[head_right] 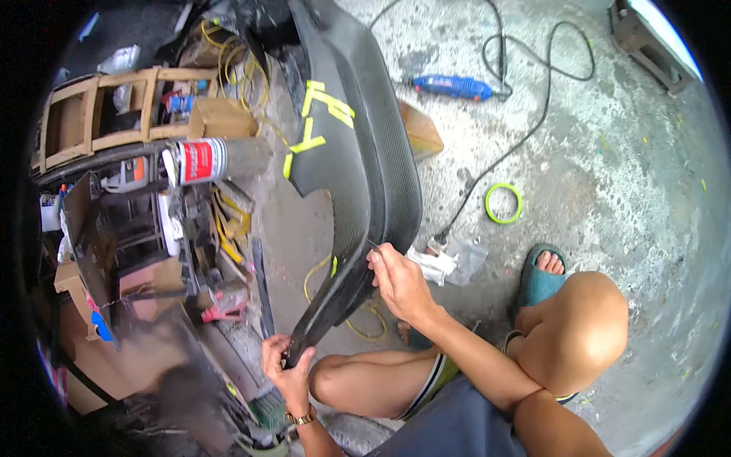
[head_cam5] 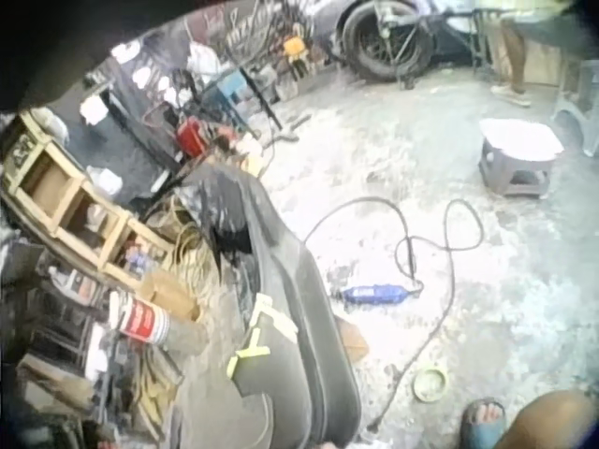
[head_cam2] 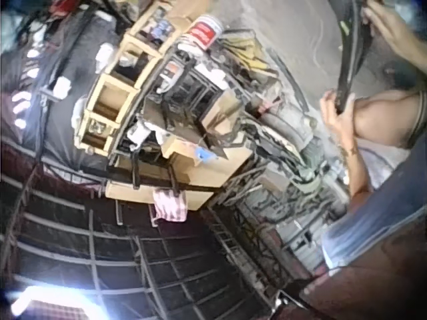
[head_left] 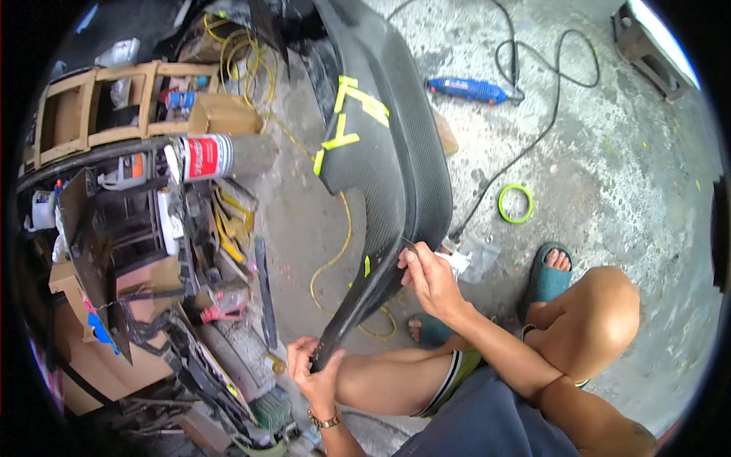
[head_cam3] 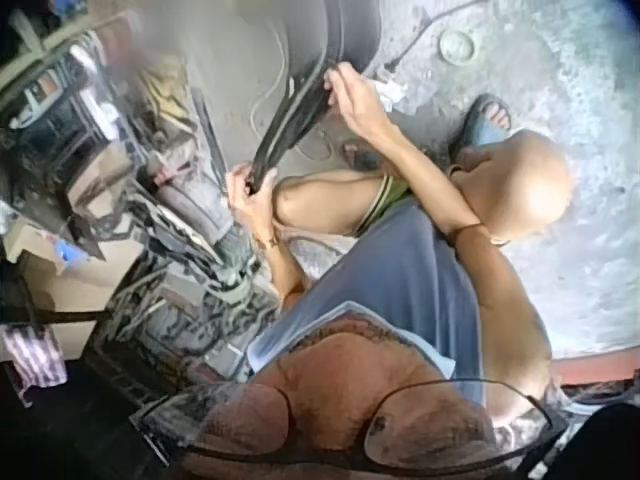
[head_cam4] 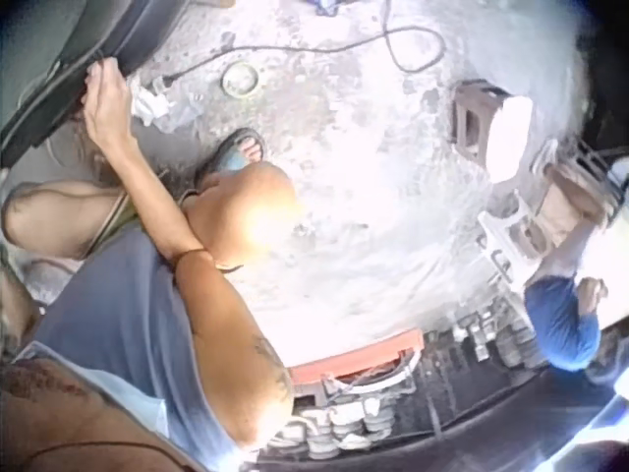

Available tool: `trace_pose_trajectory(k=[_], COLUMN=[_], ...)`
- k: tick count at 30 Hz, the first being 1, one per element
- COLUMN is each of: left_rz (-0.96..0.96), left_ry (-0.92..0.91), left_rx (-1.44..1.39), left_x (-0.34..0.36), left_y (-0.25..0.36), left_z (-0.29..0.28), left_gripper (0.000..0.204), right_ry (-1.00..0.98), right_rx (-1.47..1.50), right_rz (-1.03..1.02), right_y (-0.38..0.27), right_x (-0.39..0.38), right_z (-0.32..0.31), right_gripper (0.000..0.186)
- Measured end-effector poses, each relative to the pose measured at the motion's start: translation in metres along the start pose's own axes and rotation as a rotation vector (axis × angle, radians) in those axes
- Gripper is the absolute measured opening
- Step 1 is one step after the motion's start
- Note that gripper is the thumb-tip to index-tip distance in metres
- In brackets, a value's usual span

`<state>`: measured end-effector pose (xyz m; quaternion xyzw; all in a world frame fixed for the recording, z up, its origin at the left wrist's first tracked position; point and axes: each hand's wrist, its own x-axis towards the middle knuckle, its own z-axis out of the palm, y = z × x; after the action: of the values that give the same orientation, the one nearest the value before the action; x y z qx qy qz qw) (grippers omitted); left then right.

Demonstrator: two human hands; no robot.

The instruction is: The person uses a utility knife to trim excess material from the edge of a carbon fiber car bumper and затем applies pieces of yellow tape to secure a section of the part.

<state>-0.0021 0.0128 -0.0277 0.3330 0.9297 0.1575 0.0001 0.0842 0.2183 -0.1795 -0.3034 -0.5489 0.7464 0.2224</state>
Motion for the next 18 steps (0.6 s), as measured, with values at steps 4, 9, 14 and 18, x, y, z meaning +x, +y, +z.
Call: trace_pose_trajectory(k=[4, 9, 14, 18], left_rz=[-0.003, 0.048, 0.019, 0.014], left_ry=[0.008, 0.036, 0.031, 0.043], left_rx=[-0.055, -0.062, -0.098, -0.096], left_x=[-0.007, -0.004, -0.006, -0.007], left_y=[-0.008, -0.005, -0.013, -0.014], left_z=[-0.002, -0.003, -0.002, 0.000], left_gripper=[0.046, 0.048, 0.048, 0.049], right_ry=[0.068, 0.072, 0.085, 0.075], right_rx=[-0.155, -0.248, -0.338, -0.372], right_rz=[-0.097, -0.191, -0.234, -0.236], right_y=[0.005, 0.001, 0.005, 0.002], right_x=[0.003, 0.004, 0.005, 0.004], right_z=[0.000, -0.001, 0.004, 0.005], right_gripper=[0.020, 0.019, 0.018, 0.017])
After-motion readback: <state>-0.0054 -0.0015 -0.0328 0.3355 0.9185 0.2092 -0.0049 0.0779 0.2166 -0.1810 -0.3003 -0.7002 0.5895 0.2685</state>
